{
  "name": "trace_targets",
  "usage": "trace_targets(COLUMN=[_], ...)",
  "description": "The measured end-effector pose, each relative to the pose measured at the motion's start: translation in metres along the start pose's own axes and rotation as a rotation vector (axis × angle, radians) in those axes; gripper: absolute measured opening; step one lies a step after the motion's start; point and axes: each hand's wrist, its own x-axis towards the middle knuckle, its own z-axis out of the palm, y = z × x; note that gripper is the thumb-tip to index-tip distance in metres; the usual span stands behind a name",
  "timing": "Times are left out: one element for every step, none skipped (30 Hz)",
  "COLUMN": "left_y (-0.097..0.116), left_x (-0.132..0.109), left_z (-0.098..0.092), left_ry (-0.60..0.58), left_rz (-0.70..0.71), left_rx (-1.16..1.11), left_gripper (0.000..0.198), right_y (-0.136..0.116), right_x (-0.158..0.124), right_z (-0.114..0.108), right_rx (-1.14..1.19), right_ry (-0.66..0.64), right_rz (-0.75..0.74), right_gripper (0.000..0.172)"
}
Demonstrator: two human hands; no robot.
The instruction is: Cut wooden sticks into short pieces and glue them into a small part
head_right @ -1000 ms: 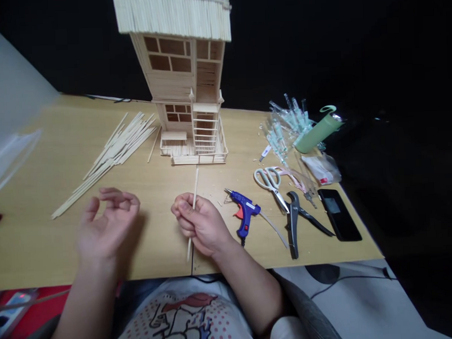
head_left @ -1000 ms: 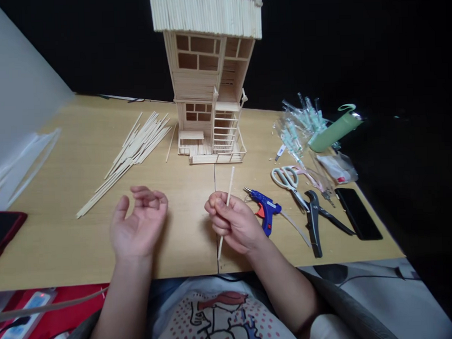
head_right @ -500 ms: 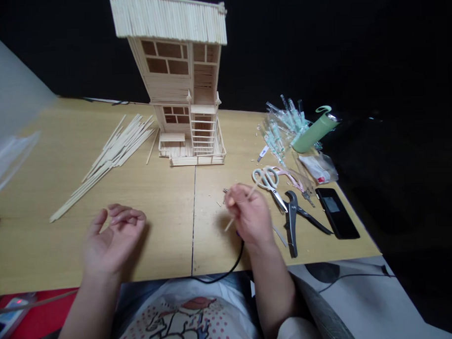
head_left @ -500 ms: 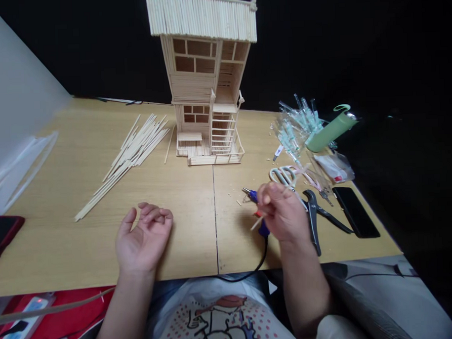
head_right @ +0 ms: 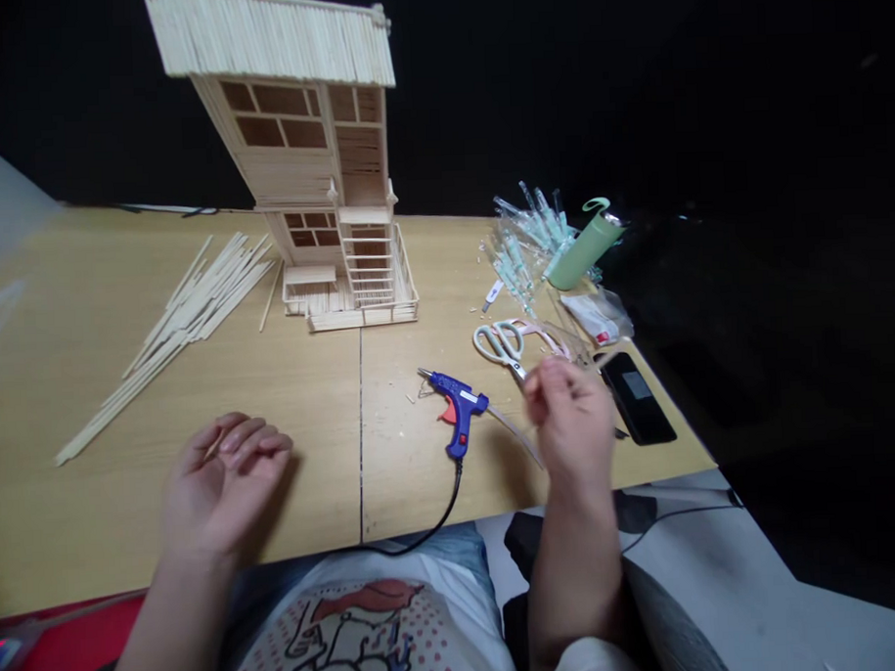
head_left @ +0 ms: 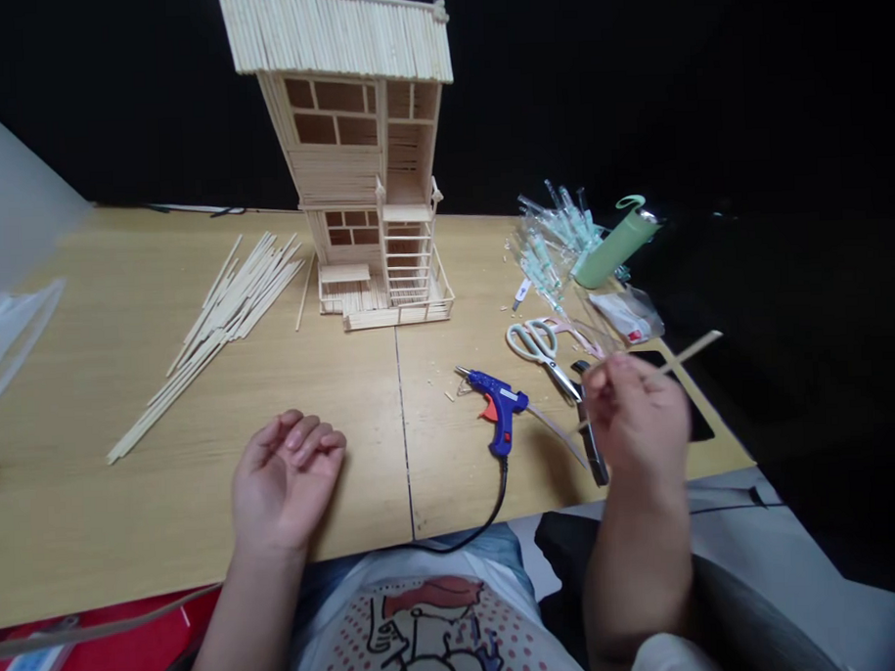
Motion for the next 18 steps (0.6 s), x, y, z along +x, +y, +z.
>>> trace_targets(left_y=[-0.004,-0.008,-0.013,-0.018,-0.022,-0.027,-0.03,-0.033,-0.034,-0.035,-0.035,-0.035,-0.034,-0.033,-0.033,-0.032,-0.033,-0.033], left_x=[-0.001,-0.002,-0.003,-0.005,-0.007,-0.01,-0.012,-0.014,-0.016,-0.018,-0.019,-0.02,-0.021,-0.022,-0.022,-0.022,-0.023,-0.023], left_z=[0.002,0.004,0.006,0.008,0.011,0.013,0.015,0.017,0.019,0.02,0.022,0.023,0.025,0.027,0.029,0.031,0.034,0.036], left_ry=[-0.001,0.0,-0.002,-0.008,-0.022,-0.043,-0.069,-0.094,-0.113,-0.123,-0.128,-0.131,-0.138,-0.15,-0.167,-0.185,-0.205,-0.224], left_rz=[-0.02,-0.04,-0.057,-0.066,-0.062,-0.046,-0.013,0.03,0.076,0.118,0.156,0.191,0.225,0.261,0.301,0.344,0.387,0.425], left_rx=[0.054,0.112,0.173,0.237,0.306,0.381,0.457,0.534,0.607,0.675,0.739,0.8,0.862,0.923,0.98,1.029,1.066,1.092], left_gripper=[0.015,0.015,0.014,0.012,0.011,0.011,0.012,0.014,0.017,0.02,0.022,0.025,0.027,0.027,0.026,0.023,0.02,0.015], right_y=[-0.004,-0.008,-0.012,-0.014,-0.016,-0.017,-0.018,-0.019,-0.02,-0.02,-0.021,-0.022,-0.023,-0.023,-0.024,-0.024,-0.025,-0.026], right_x=[-0.007,-0.014,-0.019,-0.024,-0.028,-0.032,-0.035,-0.038,-0.042,-0.044,-0.047,-0.049,-0.051,-0.053,-0.054,-0.055,-0.056,-0.057], right_z=[0.016,0.032,0.047,0.062,0.074,0.085,0.094,0.101,0.107,0.111,0.115,0.117,0.119,0.121,0.122,0.123,0.124,0.124], right_rx=[0.254,0.448,0.586,0.696,0.774,0.827,0.861,0.882,0.894,0.9,0.905,0.906,0.908,0.91,0.913,0.918,0.924,0.926], right_ry=[-0.182,-0.367,-0.544,-0.685,-0.796,-0.876,-0.925,-0.953,-0.966,-0.971,-0.977,-0.983,-0.991,-0.999,-1.006,-1.01,-1.009,-1.004], right_rz=[0.116,0.239,0.357,0.449,0.531,0.591,0.629,0.647,0.648,0.639,0.627,0.617,0.611,0.609,0.607,0.606,0.603,0.6], right_gripper=[0.05,0.054,0.057,0.059,0.059,0.059,0.057,0.054,0.052,0.05,0.048,0.047,0.046,0.046,0.045,0.045,0.044,0.044])
